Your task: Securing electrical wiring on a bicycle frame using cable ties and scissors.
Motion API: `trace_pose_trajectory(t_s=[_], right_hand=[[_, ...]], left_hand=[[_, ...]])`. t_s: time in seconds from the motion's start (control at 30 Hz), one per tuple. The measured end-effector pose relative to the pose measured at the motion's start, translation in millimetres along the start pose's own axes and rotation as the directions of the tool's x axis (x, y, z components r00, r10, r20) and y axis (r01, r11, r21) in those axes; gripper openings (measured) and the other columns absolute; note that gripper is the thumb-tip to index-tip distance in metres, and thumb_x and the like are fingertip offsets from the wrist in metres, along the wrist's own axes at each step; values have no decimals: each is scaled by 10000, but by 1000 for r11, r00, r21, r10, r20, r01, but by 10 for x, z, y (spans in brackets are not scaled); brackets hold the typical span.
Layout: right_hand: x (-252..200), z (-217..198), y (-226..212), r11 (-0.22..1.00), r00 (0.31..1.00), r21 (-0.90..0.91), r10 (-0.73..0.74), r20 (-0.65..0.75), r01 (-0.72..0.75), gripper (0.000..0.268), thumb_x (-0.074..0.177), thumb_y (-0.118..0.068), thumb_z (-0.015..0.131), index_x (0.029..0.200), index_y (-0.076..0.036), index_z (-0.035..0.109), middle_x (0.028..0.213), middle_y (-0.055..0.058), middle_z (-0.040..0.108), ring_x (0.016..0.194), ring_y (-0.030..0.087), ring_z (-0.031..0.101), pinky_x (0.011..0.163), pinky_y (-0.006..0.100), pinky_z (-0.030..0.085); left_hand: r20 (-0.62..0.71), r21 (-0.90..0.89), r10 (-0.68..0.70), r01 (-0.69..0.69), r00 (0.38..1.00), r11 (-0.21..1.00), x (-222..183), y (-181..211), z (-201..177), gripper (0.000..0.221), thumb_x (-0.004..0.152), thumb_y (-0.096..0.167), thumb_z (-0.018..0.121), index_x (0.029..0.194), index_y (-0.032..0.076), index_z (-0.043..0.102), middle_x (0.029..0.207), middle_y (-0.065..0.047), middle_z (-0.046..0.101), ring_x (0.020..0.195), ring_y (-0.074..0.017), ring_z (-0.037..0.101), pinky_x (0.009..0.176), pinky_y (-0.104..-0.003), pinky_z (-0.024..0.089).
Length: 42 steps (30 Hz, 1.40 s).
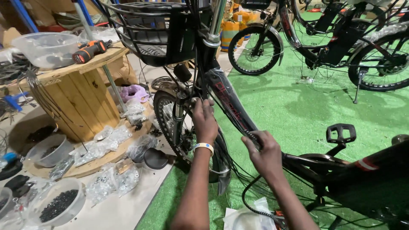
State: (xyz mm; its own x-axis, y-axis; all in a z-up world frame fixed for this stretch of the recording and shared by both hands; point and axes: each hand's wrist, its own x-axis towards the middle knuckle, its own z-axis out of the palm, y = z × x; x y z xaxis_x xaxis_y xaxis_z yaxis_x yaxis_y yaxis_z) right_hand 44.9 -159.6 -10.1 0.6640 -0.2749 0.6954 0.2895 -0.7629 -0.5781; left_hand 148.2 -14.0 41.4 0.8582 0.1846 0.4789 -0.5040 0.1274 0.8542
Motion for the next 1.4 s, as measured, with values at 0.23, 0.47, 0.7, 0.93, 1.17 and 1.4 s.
trace_pose_trajectory(t_s=[0.23, 0.47, 0.7, 0.93, 1.17, 1.4], right_hand=[[97, -241, -104, 987, 990, 79, 139, 28, -141, 178, 879, -311, 693, 990, -174, 720, 849, 126, 718, 837, 327, 694, 720, 410, 540], [78, -227, -257, 975, 980, 118, 182, 79, -191, 217, 927, -335, 632, 1007, -162, 735, 870, 131, 727, 839, 311, 702, 737, 403, 545], [62, -172, -438, 987, 994, 162, -29, 106, 11, 268, 808, -312, 728, 1039, -176, 721, 962, 74, 732, 920, 250, 702, 796, 357, 533], [29, -9, -320, 980, 959, 160, 67, 274, -114, 291, 874, -328, 604, 1080, -129, 652, 696, 46, 731, 628, 127, 703, 662, 271, 509], [249, -356, -489, 972, 832, 96, 131, 539, -214, 342, 883, -365, 563, 1124, -173, 712, 674, 30, 688, 581, 118, 613, 626, 241, 485], [172, -177, -175, 986, 847, -60, 167, 504, -158, 379, 853, -394, 611, 1156, -179, 683, 954, 24, 776, 733, 162, 751, 728, 296, 523]], left_hand=[[-1, -83, -6, 6, 1000, 997, -83, 145, 66, 241, 1021, 253, 395, 852, 122, 507, 640, 38, 395, 496, -66, 404, 486, -196, 350], [-9, -293, -95, 88, 995, 952, -53, -160, 220, 234, 1029, 222, 399, 866, 99, 512, 630, 18, 417, 490, -76, 409, 475, -193, 362], [95, -594, -263, 267, 960, 759, -210, 139, 230, 224, 1035, 216, 378, 946, 74, 527, 703, 11, 439, 559, -80, 395, 538, -230, 368], [255, -735, -293, 382, 921, 560, -140, 73, 198, 194, 1026, 201, 438, 932, 72, 548, 716, -24, 479, 565, -120, 368, 567, -286, 366], [-10, -466, -376, 328, 927, 821, -97, 452, 181, 281, 981, 163, 428, 1240, 56, 394, 791, -95, 584, 640, -172, 533, 593, -334, 468], [-69, -24, -259, 258, 963, 966, -125, 580, 172, 133, 983, 160, 438, 1075, 80, 491, 851, -61, 661, 643, -139, 610, 565, -286, 536]])
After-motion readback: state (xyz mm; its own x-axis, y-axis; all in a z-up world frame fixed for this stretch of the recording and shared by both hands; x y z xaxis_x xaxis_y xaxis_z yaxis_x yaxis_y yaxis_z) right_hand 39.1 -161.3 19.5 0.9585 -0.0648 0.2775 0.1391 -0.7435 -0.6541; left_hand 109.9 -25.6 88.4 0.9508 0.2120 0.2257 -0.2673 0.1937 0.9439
